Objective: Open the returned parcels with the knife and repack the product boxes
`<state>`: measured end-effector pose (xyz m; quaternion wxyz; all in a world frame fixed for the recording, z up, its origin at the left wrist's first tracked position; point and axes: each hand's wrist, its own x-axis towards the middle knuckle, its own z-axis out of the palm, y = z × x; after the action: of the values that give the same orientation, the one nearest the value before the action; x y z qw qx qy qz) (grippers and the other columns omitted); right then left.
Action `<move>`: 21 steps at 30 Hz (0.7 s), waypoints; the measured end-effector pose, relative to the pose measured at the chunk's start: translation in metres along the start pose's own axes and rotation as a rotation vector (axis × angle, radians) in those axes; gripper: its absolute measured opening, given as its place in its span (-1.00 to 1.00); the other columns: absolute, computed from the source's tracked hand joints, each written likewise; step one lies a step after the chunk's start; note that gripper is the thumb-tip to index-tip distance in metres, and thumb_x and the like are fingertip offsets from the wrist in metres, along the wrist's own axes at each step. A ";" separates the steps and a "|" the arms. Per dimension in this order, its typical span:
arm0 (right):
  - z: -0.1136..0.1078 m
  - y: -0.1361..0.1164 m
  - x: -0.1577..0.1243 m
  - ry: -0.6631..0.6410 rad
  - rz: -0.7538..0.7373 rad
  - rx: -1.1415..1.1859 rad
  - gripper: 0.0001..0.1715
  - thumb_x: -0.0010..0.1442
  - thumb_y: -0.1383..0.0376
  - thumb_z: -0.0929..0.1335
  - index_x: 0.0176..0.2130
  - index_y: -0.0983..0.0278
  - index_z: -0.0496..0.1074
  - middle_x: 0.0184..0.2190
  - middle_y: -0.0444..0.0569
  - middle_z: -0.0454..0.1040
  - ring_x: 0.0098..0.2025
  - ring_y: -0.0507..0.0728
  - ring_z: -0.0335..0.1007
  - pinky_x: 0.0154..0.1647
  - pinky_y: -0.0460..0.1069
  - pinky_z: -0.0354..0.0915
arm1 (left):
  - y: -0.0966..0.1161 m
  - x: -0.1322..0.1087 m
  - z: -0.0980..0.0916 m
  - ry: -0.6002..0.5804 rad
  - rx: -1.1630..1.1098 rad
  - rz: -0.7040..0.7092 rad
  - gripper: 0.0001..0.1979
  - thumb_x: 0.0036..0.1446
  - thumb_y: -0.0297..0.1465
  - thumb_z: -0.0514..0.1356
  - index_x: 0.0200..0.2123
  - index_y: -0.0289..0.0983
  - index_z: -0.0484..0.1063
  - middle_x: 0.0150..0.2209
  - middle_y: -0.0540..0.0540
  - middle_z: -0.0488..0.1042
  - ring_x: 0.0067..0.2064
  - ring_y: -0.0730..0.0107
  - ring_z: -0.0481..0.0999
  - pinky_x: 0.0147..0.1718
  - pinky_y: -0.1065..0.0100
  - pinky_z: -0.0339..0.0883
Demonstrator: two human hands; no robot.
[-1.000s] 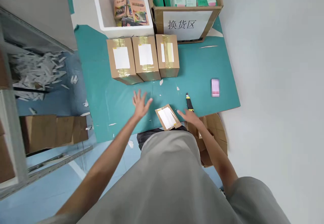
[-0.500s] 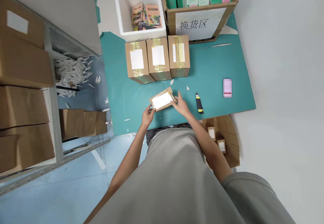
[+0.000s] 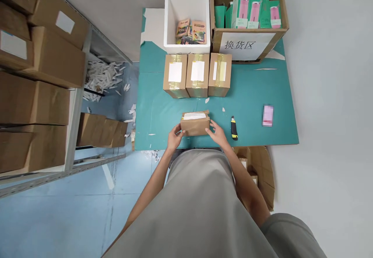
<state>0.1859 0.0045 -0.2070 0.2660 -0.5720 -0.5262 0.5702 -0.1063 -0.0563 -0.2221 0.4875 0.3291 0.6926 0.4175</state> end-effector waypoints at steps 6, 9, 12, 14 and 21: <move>0.002 0.014 0.012 -0.026 0.092 0.077 0.11 0.22 -0.21 0.57 0.52 0.26 0.43 0.49 0.29 0.49 0.56 0.48 0.40 0.62 0.43 0.28 | -0.010 0.005 0.002 0.012 -0.030 -0.094 -0.44 0.29 -0.27 0.47 0.30 -0.33 0.57 0.35 -0.43 0.60 0.31 -0.17 0.68 0.39 -0.19 0.52; 0.002 0.022 0.013 -0.031 0.117 0.089 0.04 0.24 -0.18 0.57 0.49 0.23 0.47 0.51 0.28 0.46 0.54 0.46 0.44 0.65 0.41 0.22 | -0.020 -0.001 0.004 0.021 -0.026 -0.120 -0.42 0.28 -0.25 0.49 0.30 -0.31 0.57 0.36 -0.41 0.60 0.36 -0.17 0.65 0.43 -0.20 0.47; 0.006 0.028 0.010 -0.063 0.159 0.088 -0.04 0.23 -0.16 0.59 0.44 0.17 0.53 0.46 0.23 0.53 0.53 0.43 0.46 0.66 0.41 0.21 | -0.026 -0.009 0.007 0.006 -0.022 -0.139 -0.41 0.25 -0.25 0.50 0.29 -0.30 0.58 0.31 -0.40 0.64 0.35 -0.17 0.65 0.42 -0.22 0.47; 0.011 0.030 0.008 -0.075 0.165 0.087 -0.06 0.21 -0.15 0.60 0.42 0.16 0.55 0.44 0.20 0.56 0.52 0.42 0.47 0.66 0.40 0.21 | -0.028 -0.014 0.011 -0.008 -0.025 -0.137 -0.41 0.24 -0.26 0.50 0.30 -0.29 0.57 0.31 -0.39 0.64 0.35 -0.16 0.66 0.41 -0.20 0.49; 0.004 0.011 -0.001 -0.063 0.093 0.084 -0.04 0.27 -0.19 0.55 0.43 0.25 0.53 0.46 0.29 0.52 0.56 0.43 0.41 0.65 0.40 0.22 | -0.013 -0.023 0.011 0.010 -0.023 -0.086 -0.40 0.27 -0.27 0.48 0.34 -0.25 0.56 0.36 -0.35 0.61 0.44 -0.18 0.57 0.44 -0.21 0.47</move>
<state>0.1853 -0.0007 -0.2180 0.2463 -0.5660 -0.4826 0.6214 -0.0897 -0.0788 -0.2263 0.5052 0.2912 0.7037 0.4059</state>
